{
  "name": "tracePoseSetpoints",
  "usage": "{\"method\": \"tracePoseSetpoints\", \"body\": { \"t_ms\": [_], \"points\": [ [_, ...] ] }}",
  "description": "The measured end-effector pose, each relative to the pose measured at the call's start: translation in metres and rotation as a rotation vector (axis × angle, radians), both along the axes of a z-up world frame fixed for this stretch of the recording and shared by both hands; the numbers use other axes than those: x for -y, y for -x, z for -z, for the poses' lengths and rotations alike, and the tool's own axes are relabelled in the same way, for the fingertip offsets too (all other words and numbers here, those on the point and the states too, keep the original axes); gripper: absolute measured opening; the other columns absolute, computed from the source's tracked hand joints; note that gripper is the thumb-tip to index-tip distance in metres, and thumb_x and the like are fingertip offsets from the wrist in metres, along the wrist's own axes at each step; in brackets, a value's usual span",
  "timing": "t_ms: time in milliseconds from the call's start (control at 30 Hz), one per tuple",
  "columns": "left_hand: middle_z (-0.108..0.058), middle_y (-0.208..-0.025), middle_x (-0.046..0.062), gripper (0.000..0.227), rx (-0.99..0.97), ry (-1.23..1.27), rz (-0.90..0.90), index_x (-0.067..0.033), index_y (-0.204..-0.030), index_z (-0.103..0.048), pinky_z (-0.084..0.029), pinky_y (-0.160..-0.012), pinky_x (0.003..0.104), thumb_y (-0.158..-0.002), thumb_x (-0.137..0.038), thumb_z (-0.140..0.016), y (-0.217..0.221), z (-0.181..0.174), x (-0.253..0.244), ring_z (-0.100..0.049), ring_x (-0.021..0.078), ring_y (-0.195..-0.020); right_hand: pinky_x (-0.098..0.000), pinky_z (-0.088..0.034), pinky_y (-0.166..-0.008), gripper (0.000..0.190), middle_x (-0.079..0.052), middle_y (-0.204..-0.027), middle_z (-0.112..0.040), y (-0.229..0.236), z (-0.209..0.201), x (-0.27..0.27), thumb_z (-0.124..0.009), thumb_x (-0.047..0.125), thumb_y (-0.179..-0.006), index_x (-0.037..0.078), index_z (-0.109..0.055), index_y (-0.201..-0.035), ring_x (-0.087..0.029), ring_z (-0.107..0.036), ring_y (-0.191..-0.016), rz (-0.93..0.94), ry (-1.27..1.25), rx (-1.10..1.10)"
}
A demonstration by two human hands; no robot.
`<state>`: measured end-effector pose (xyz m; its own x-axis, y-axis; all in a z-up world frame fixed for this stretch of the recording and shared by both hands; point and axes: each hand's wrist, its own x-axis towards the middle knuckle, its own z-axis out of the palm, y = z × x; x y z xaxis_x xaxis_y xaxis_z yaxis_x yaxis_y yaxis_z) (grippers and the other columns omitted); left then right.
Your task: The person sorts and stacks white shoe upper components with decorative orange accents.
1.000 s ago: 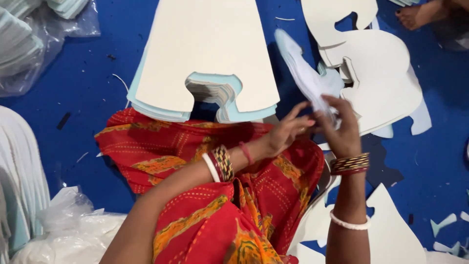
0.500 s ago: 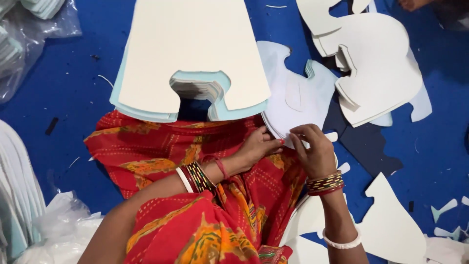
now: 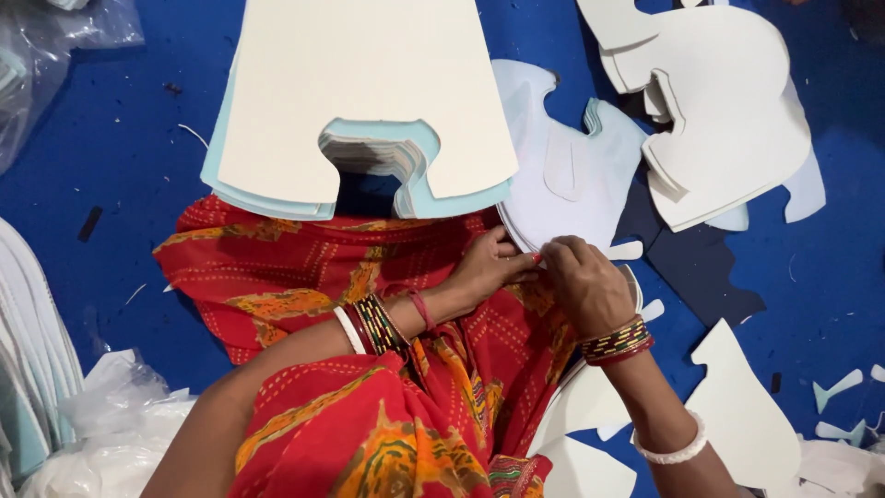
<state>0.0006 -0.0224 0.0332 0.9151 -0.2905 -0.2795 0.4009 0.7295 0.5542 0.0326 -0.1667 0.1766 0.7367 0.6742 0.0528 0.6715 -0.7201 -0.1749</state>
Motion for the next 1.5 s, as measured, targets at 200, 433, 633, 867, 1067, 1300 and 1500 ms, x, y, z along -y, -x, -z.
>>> {"method": "tracePoseSetpoints", "body": {
  "t_ms": [200,433,633,867,1067,1300,1500],
  "points": [
    [-0.073,-0.110,0.016,0.047,-0.039,-0.100,0.000,0.0021,-0.136,-0.050,-0.062,-0.079,0.031,-0.093,-0.003,-0.068,-0.002,-0.008,0.000,-0.073,0.0202,-0.092,-0.0385,-0.056,-0.072,0.014,-0.010,-0.098,-0.071,-0.003,-0.008,-0.012,-0.070,0.019,-0.092,0.006,-0.074,-0.097,-0.028,-0.069,-0.091,0.134,0.129,-0.080],
    [-0.071,-0.113,0.015,0.053,0.047,-0.231,-0.021,0.0004,-0.138,-0.048,-0.064,-0.079,0.030,-0.092,-0.010,-0.070,-0.004,-0.004,0.003,-0.073,0.0191,-0.095,-0.0333,-0.058,-0.065,0.026,-0.011,-0.090,-0.077,-0.065,0.012,0.011,-0.072,0.028,-0.090,0.005,-0.076,-0.102,-0.023,-0.074,-0.075,0.517,-0.004,-0.602],
    [-0.069,-0.120,0.002,0.048,-0.059,-0.081,0.080,-0.0018,-0.141,-0.050,-0.061,-0.079,0.024,-0.101,-0.022,-0.065,-0.009,-0.015,-0.004,-0.070,0.0082,-0.102,-0.0336,-0.058,-0.067,0.029,-0.014,-0.090,-0.075,-0.051,0.012,0.006,-0.071,0.026,-0.092,-0.001,-0.073,-0.100,-0.023,-0.073,-0.075,0.374,-0.171,-0.477],
    [-0.070,-0.111,0.008,0.040,0.092,-0.122,0.008,0.0014,-0.134,-0.055,-0.057,-0.070,0.026,-0.100,-0.015,-0.067,-0.009,0.018,0.010,-0.069,0.0127,-0.089,-0.0420,-0.053,-0.076,0.021,-0.016,-0.093,-0.068,-0.027,-0.008,-0.011,-0.071,0.020,-0.093,0.000,-0.069,-0.098,-0.033,-0.064,-0.086,0.114,-0.180,-0.182],
    [-0.070,-0.111,0.014,0.042,0.055,-0.213,0.037,0.0039,-0.132,-0.049,-0.064,-0.074,0.030,-0.098,-0.013,-0.068,-0.009,0.007,0.008,-0.073,0.0179,-0.091,-0.0455,-0.052,-0.070,0.010,-0.014,-0.090,-0.070,-0.029,0.010,-0.003,-0.069,0.013,-0.097,0.004,-0.066,-0.099,-0.035,-0.066,-0.079,0.160,-0.130,-0.024],
    [-0.070,-0.115,0.021,0.047,0.001,-0.250,0.093,0.0058,-0.135,-0.043,-0.068,-0.077,0.035,-0.097,-0.010,-0.067,-0.012,0.000,0.007,-0.076,0.0249,-0.095,-0.0449,-0.053,-0.062,0.003,-0.017,-0.090,-0.069,-0.093,-0.007,0.004,-0.061,0.003,-0.105,0.005,-0.062,-0.107,-0.035,-0.068,-0.074,0.291,-0.145,0.144],
    [-0.070,-0.118,0.020,0.047,0.023,-0.279,0.171,0.0047,-0.136,-0.047,-0.066,-0.074,0.034,-0.095,-0.009,-0.067,0.011,-0.025,-0.007,-0.074,0.0245,-0.095,-0.0498,-0.051,-0.076,0.005,-0.021,-0.098,-0.065,-0.218,-0.026,0.055,-0.059,-0.004,-0.107,0.001,-0.057,-0.108,-0.042,-0.066,-0.092,0.322,-0.147,0.502]
  ]
}}
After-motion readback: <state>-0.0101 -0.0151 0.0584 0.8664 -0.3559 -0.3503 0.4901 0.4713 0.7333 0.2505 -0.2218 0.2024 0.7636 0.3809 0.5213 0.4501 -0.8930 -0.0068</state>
